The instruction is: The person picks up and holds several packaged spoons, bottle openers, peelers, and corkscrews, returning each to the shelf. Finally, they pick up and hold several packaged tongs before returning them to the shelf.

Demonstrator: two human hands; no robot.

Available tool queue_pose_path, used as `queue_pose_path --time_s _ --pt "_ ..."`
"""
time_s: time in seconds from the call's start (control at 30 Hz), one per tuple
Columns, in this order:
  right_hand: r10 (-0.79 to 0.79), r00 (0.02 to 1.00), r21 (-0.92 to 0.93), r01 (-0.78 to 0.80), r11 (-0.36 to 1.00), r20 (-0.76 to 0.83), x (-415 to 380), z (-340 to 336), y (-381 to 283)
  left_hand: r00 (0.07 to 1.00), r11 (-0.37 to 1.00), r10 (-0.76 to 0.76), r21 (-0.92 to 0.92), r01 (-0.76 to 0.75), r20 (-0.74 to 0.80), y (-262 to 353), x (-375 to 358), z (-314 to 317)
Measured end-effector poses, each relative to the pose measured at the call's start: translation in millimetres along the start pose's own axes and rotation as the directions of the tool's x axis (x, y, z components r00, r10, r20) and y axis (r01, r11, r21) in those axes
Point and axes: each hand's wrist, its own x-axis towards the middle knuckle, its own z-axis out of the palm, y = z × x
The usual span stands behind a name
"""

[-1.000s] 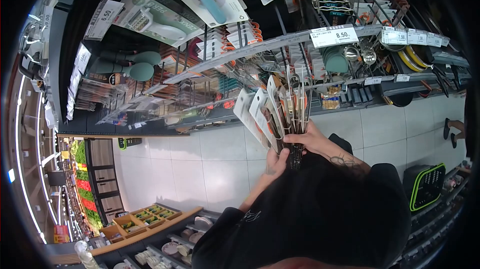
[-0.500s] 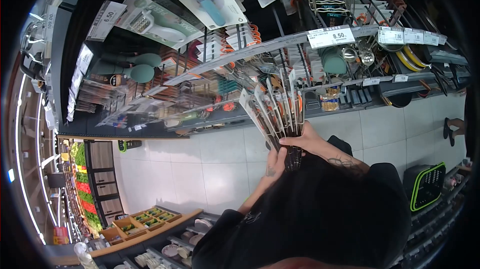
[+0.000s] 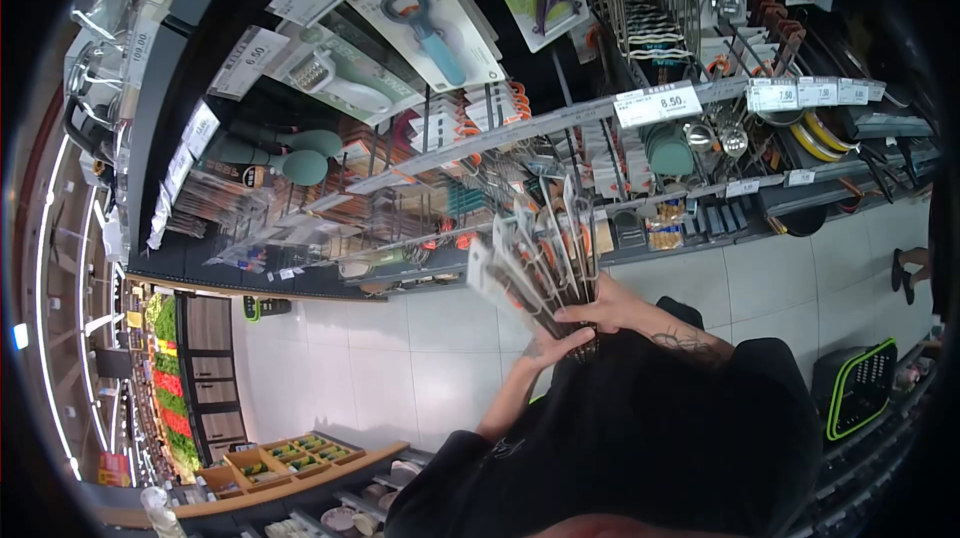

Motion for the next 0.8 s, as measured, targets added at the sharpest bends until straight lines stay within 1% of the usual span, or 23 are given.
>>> queue_pose_path --time_s 0.03,0.1,0.17,0.23,0.3,0.37,0.43,0.47,0.5,0.57,0.63,0.7,0.77,0.8 --pt "-0.028 0.999 -0.057 0.030 0.998 0.028 6 -2 10 0.989 1.000 0.014 -0.016 -0.017 -0.149 -5 -4 6" --pt "-0.179 0.984 -0.231 0.179 0.956 0.022 23 -10 53 0.968 0.998 -0.015 -0.061 -0.001 -0.251 -19 -11 8" --pt "-0.065 0.995 -0.202 0.080 0.976 0.079 19 -5 41 0.972 0.999 0.031 -0.020 -0.037 -0.231 -24 -13 6" --pt "-0.115 0.988 -0.222 0.136 0.965 0.104 23 -3 47 0.955 0.999 0.002 0.048 0.013 -0.297 -24 -18 8" --pt "0.106 0.987 -0.164 -0.085 0.983 0.122 16 -2 29 0.970 0.998 -0.068 -0.022 0.064 -0.235 6 -17 16" --pt "0.168 0.979 -0.153 -0.149 0.977 0.118 12 -1 26 0.984 0.999 -0.049 -0.020 0.047 -0.172 8 -19 14" --pt "0.152 0.980 -0.080 -0.143 0.986 0.125 5 6 19 0.979 0.992 -0.069 -0.114 0.047 -0.193 12 -23 19" --pt "0.156 0.978 -0.033 -0.153 0.988 0.139 5 8 21 0.985 0.998 -0.059 -0.032 0.054 -0.160 18 -25 16" --pt "0.141 0.981 0.027 -0.146 0.989 0.132 6 11 24 0.987 0.999 -0.044 -0.028 0.040 -0.155 24 -27 15" --pt "0.167 0.979 0.087 -0.177 0.980 0.114 7 17 23 0.990 0.992 -0.098 -0.092 0.089 -0.104 17 -28 3" --pt "0.158 0.984 0.101 -0.166 0.981 0.082 6 28 23 0.990 0.983 -0.113 -0.152 0.100 -0.079 19 -30 -4" --pt "0.126 0.991 0.101 -0.129 0.987 0.036 12 35 9 0.991 0.982 -0.129 -0.139 0.124 -0.025 13 -34 -14" --pt "0.130 0.992 0.009 -0.130 0.991 0.008 6 50 -8 0.982 0.961 -0.188 -0.204 0.184 0.001 12 -39 -14" --pt "0.048 0.998 -0.022 -0.047 0.999 0.027 9 52 0 0.987 0.952 -0.164 -0.260 0.160 0.006 2 -41 -15"
